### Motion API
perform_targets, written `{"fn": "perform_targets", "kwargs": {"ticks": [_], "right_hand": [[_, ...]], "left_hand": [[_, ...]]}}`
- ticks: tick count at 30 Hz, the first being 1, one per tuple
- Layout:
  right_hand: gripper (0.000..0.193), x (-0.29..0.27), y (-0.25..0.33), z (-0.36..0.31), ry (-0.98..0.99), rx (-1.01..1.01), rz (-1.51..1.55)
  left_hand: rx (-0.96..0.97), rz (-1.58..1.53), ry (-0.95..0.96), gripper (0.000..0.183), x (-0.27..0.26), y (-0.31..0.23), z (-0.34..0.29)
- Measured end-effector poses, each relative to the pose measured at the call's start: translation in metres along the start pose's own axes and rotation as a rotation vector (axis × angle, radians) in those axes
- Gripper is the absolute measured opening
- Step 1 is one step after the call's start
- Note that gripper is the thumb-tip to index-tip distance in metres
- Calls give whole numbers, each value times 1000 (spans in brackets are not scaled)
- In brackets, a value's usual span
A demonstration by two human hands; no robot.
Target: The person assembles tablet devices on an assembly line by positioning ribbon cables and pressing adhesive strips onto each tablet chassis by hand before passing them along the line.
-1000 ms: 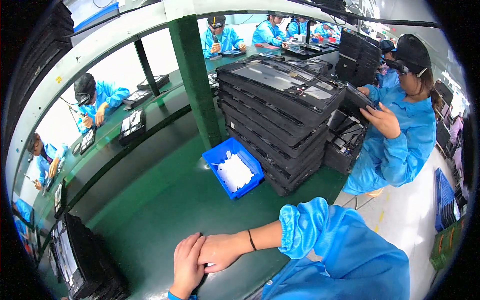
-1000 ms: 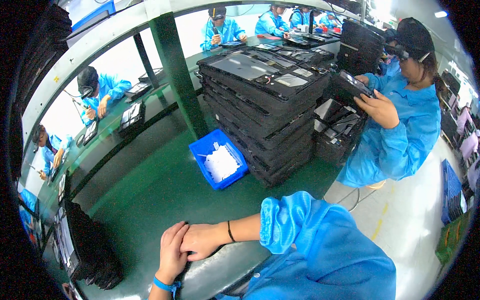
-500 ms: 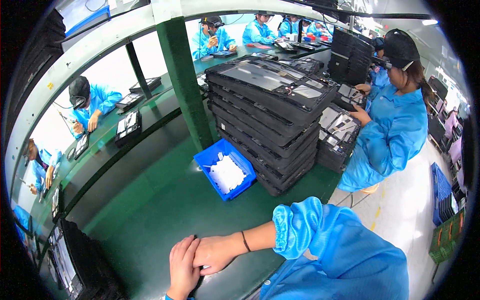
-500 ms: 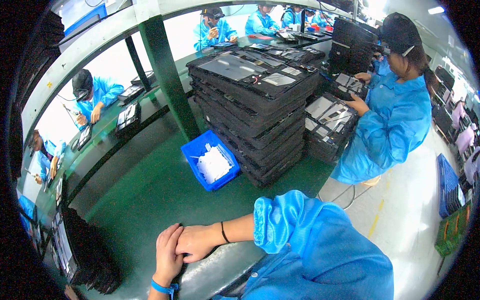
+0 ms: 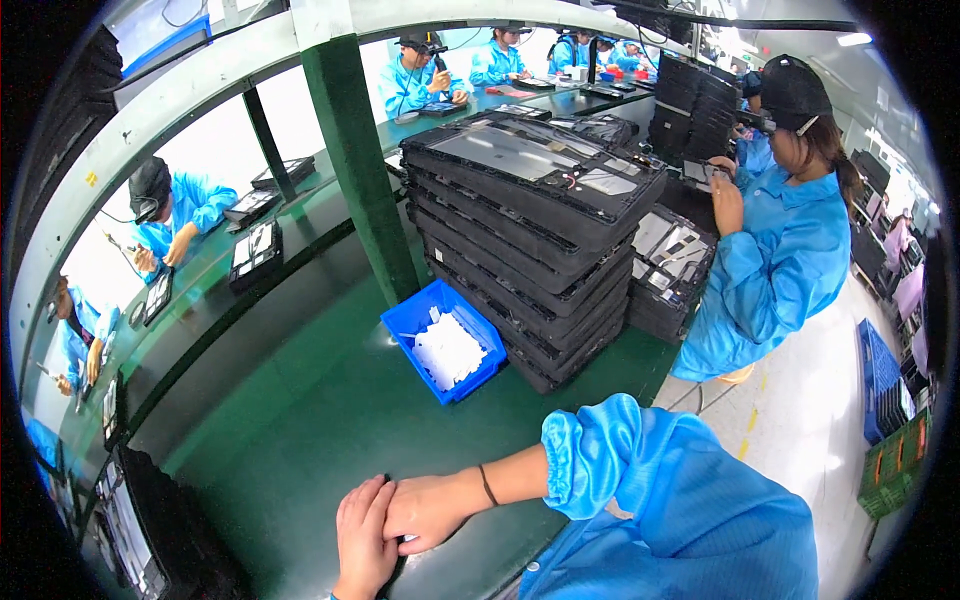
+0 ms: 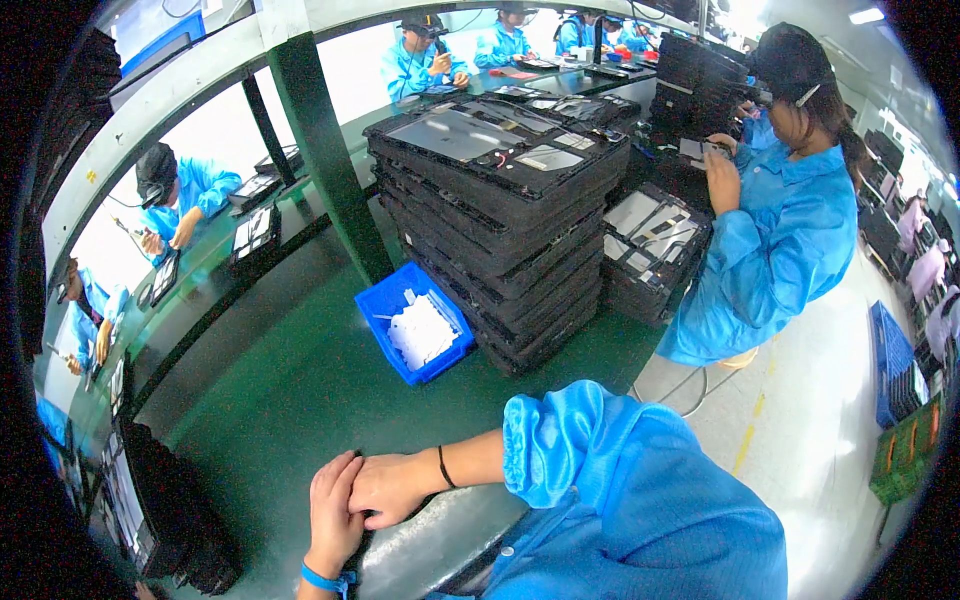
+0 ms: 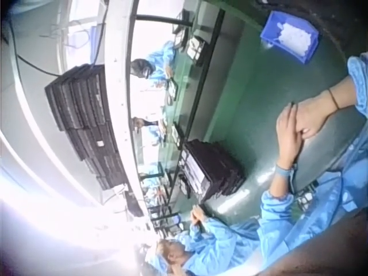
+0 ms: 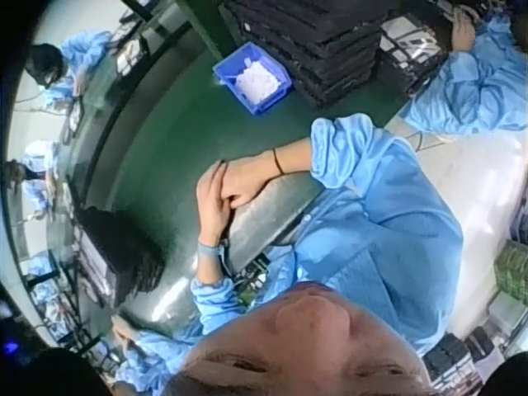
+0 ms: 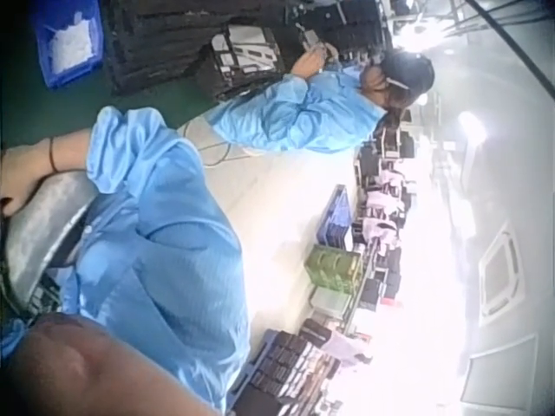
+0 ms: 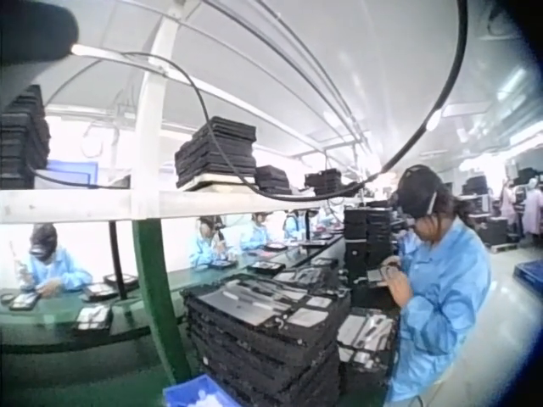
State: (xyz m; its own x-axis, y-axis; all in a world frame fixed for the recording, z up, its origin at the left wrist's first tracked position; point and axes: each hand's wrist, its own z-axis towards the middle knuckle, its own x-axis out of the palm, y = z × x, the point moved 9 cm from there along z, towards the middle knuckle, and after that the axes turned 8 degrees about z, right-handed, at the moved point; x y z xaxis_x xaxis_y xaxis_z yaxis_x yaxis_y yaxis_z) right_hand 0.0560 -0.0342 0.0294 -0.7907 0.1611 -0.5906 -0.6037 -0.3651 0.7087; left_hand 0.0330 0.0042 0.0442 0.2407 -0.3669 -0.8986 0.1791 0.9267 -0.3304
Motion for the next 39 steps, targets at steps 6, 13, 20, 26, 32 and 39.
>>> {"fn": "perform_targets", "kwargs": {"ticks": [6, 13, 20, 26, 32, 39], "right_hand": [[17, -2, 0, 0, -19, -4, -4], [17, -1, 1, 1, 3, -8, -8], [18, -2, 2, 1, 5, -35, 9], [16, 2, -2, -2, 40, 14, -12], [17, 2, -1, 2, 9, -29, -11], [19, 4, -3, 0, 76, 8, -17]], "left_hand": [[1, -2, -5, 57, 0, 1, 0], [-4, -6, -4, 58, -1, 1, 0], [-1, 12, 5, 54, -2, -1, 3], [23, -9, -14, 54, -3, -5, 3], [21, -11, -9, 54, -3, 0, 1], [61, -13, -19, 57, -6, -4, 5]]}}
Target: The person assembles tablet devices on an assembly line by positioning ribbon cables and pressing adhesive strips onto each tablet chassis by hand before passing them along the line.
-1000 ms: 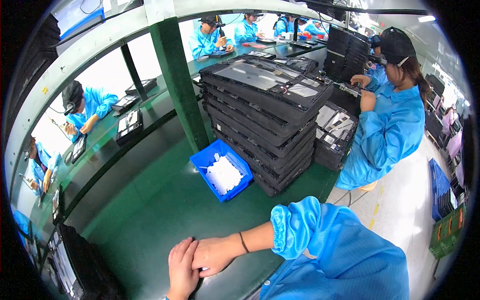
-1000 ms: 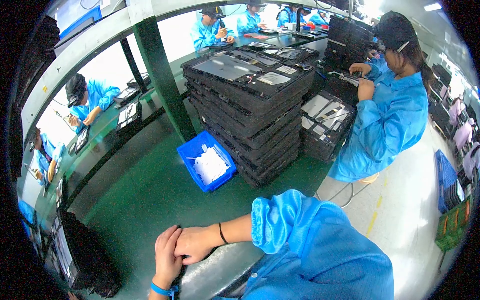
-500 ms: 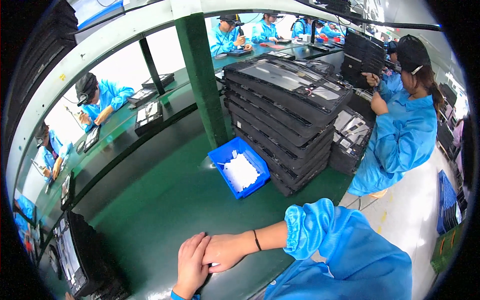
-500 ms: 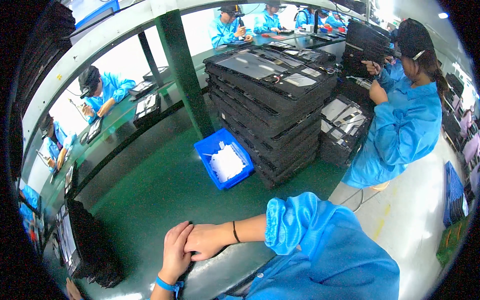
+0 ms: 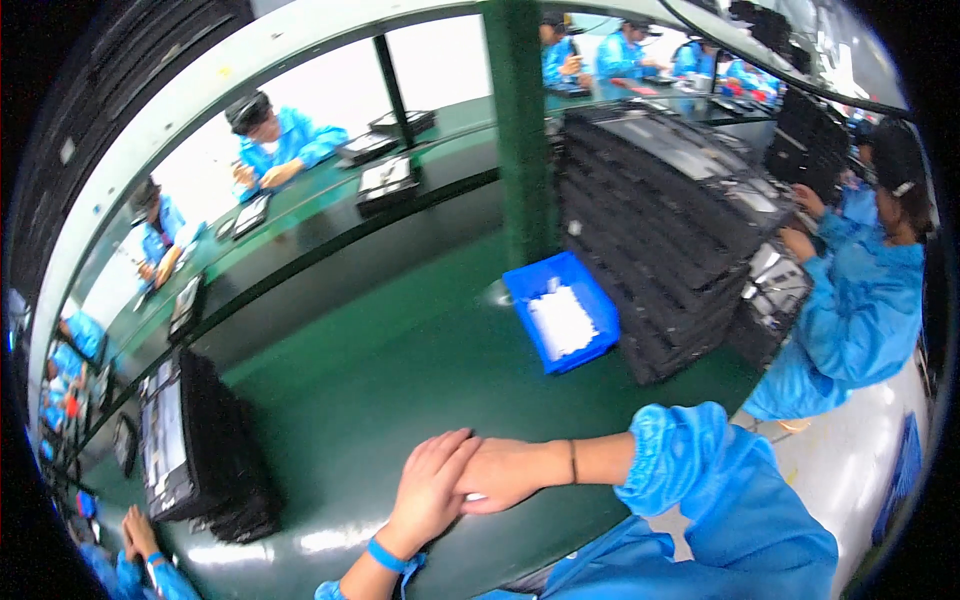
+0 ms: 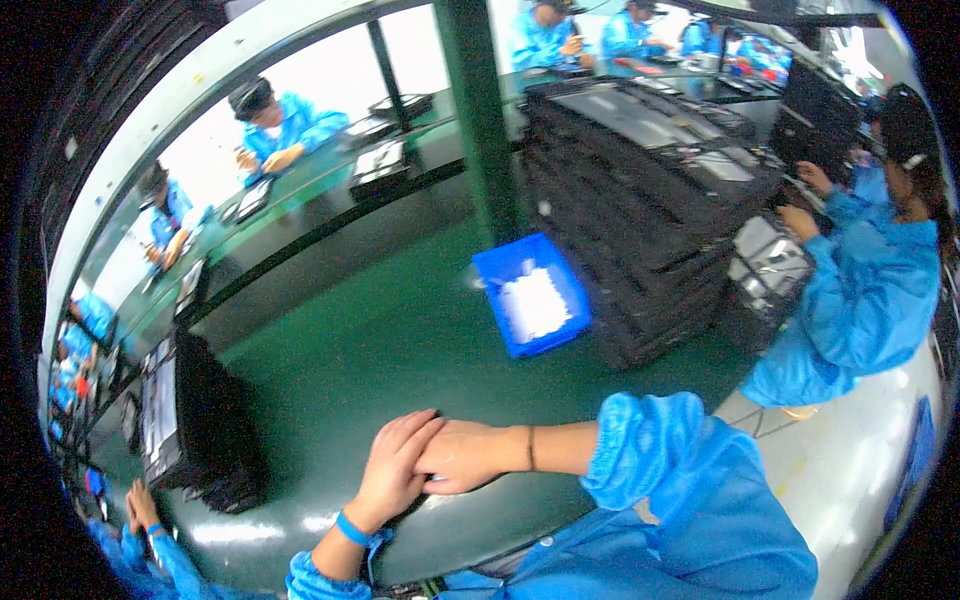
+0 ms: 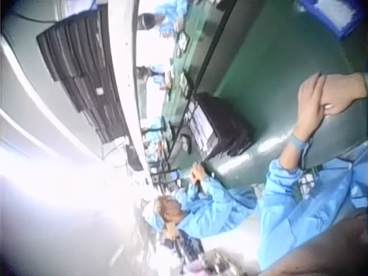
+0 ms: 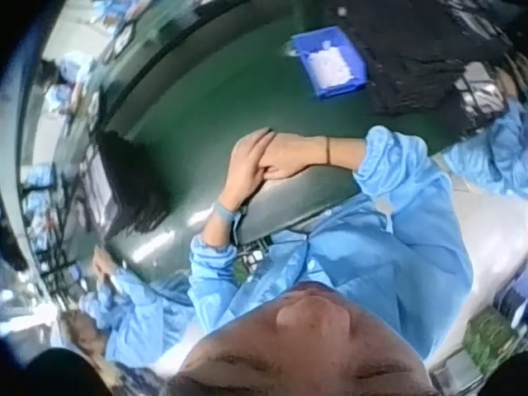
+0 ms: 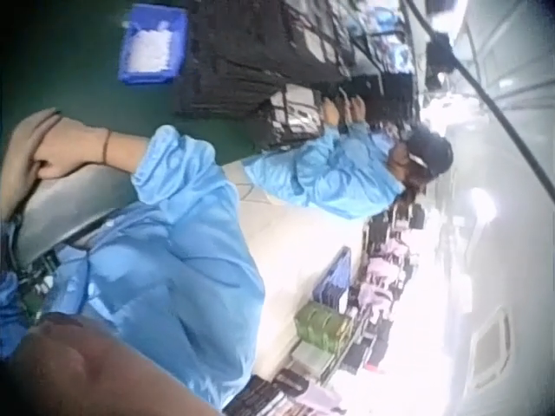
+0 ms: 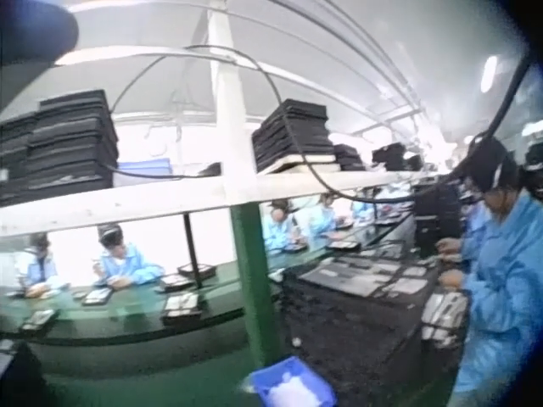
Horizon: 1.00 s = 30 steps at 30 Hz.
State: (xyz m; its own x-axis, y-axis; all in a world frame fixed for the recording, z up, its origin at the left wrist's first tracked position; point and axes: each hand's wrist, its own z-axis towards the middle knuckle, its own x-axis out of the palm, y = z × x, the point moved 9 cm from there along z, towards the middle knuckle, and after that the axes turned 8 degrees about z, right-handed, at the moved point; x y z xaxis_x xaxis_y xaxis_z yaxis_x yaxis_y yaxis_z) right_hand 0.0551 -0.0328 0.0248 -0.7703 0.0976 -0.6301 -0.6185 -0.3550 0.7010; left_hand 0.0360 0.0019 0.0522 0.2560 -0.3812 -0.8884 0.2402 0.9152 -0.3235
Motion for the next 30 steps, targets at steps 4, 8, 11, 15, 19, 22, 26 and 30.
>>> {"fn": "perform_targets", "kwargs": {"ticks": [4, 8, 11, 15, 19, 22, 26, 30], "right_hand": [[21, -2, 1, 1, 51, 32, -31], [23, -2, 4, 2, 79, 21, -49], [23, -1, 1, 1, 128, 78, -42], [22, -2, 3, 3, 123, 54, -49], [22, -3, 2, 3, 134, 64, -46], [23, -3, 3, 2, 118, 35, -52], [24, -3, 4, 3, 109, 37, -56], [24, -1, 1, 3, 118, 39, -56]], "left_hand": [[-42, 11, 4, 56, 1, 3, -1], [-40, -7, 2, 57, 3, 2, -5], [-36, -15, 11, 57, 6, 3, -4], [-34, -29, 18, 58, 8, 4, -6], [-33, -34, 10, 59, 5, 5, -5], [-29, -40, 9, 57, 6, 4, -4], [-40, -41, 4, 55, 5, 4, -6], [-37, -46, -5, 55, 4, 5, -6]]}}
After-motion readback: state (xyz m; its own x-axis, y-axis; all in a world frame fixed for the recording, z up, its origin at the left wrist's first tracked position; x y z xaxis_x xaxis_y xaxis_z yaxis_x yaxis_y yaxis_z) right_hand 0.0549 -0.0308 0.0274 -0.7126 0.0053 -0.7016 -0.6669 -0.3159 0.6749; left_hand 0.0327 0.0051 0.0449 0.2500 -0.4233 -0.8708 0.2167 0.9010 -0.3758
